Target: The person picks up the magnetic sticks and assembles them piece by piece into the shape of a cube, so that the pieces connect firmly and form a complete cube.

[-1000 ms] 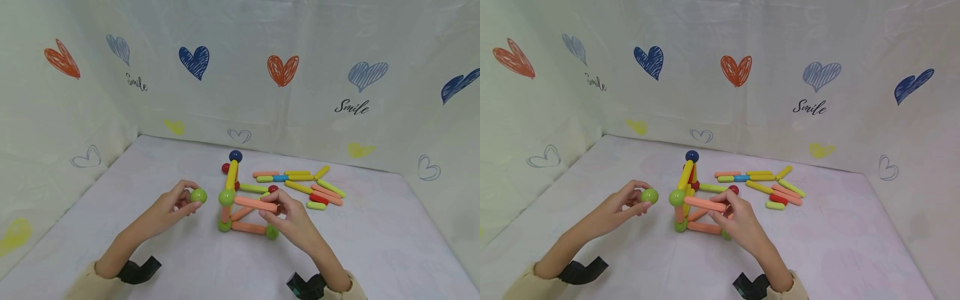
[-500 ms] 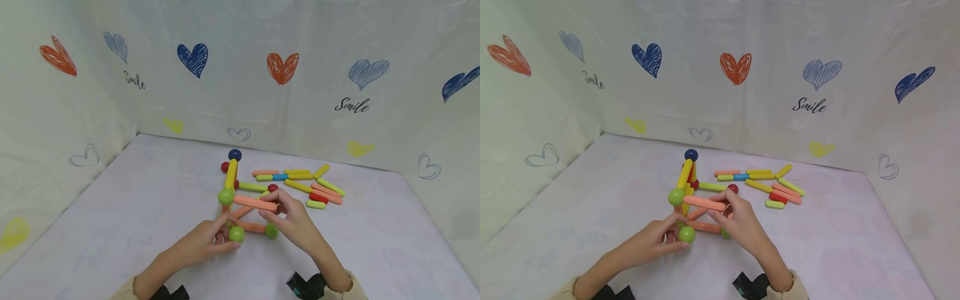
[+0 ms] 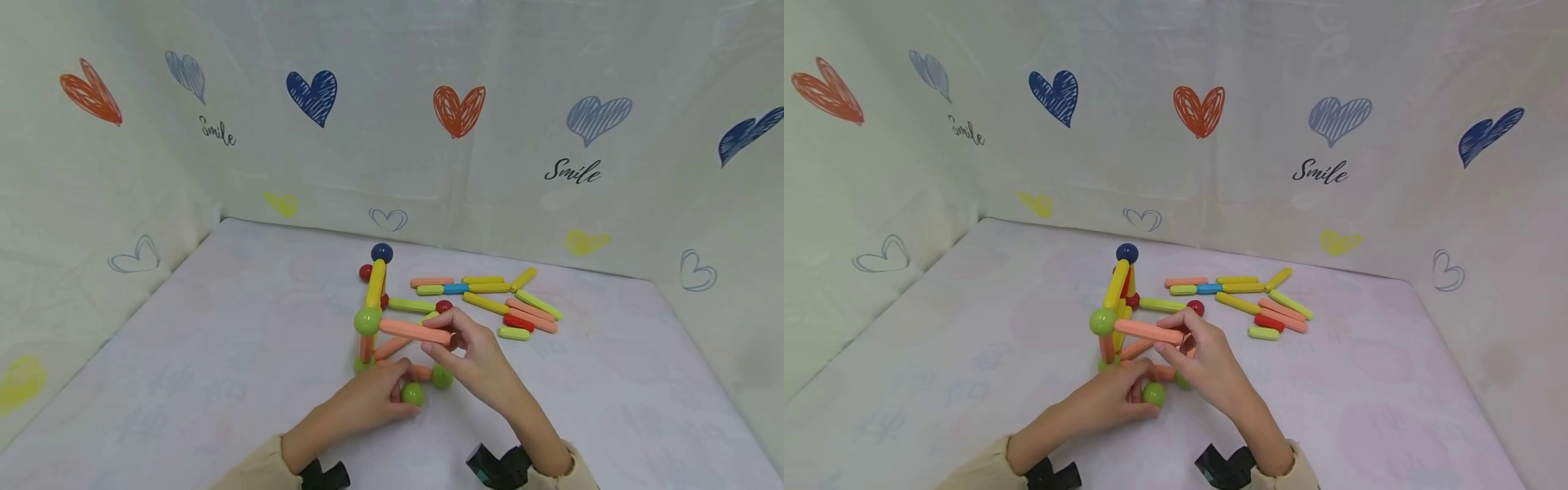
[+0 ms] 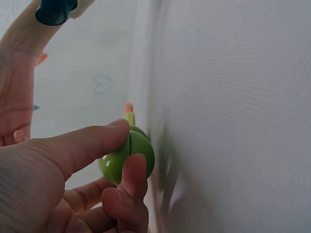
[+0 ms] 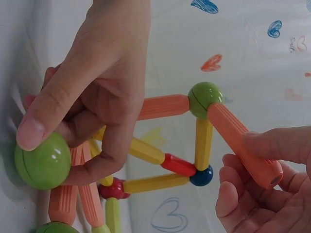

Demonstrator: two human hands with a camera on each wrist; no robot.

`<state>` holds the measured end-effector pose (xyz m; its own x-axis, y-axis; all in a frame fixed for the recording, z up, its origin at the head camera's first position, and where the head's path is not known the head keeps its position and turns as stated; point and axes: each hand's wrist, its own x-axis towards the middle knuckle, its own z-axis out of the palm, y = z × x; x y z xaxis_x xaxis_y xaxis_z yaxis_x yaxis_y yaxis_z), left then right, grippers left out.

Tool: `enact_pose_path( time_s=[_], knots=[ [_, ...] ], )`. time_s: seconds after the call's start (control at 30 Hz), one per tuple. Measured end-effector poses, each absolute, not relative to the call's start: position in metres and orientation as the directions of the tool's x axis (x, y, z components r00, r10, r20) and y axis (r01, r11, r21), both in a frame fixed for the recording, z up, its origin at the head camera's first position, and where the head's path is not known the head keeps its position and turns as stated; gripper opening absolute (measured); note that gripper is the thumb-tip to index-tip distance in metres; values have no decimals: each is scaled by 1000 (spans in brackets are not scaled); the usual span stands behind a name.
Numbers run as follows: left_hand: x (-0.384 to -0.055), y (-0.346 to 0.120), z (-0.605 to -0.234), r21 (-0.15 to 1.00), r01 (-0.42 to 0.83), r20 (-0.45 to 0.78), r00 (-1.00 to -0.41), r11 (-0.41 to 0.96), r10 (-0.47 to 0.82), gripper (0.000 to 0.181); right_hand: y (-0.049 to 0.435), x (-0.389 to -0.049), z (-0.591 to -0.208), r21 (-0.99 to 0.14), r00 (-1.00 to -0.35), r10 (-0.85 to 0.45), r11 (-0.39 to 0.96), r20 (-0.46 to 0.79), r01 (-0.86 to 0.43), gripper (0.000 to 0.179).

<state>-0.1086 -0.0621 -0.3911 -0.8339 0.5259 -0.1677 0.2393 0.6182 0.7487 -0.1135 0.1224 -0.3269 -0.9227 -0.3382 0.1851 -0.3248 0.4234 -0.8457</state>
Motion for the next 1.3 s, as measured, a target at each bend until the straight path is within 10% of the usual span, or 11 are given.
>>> enact_pose_path(
  time_s=[0.53,1.03,1.3],
  knots=[
    [-104,-61,-370,720,256,-154,-848,645,507,35,122,-114,-326,-847,-921,-342,417,189,-329,27],
    [-100,-99,-291,707,466,260,-871,533,417,28,124,-115,-325,-849,-914,-355,405,196,-340,26],
    [-122,-119,-298,682,365,147,-917,633,371,37,123,-114,-327,-859,-919,-351,401,178,-319,27]
  ],
)
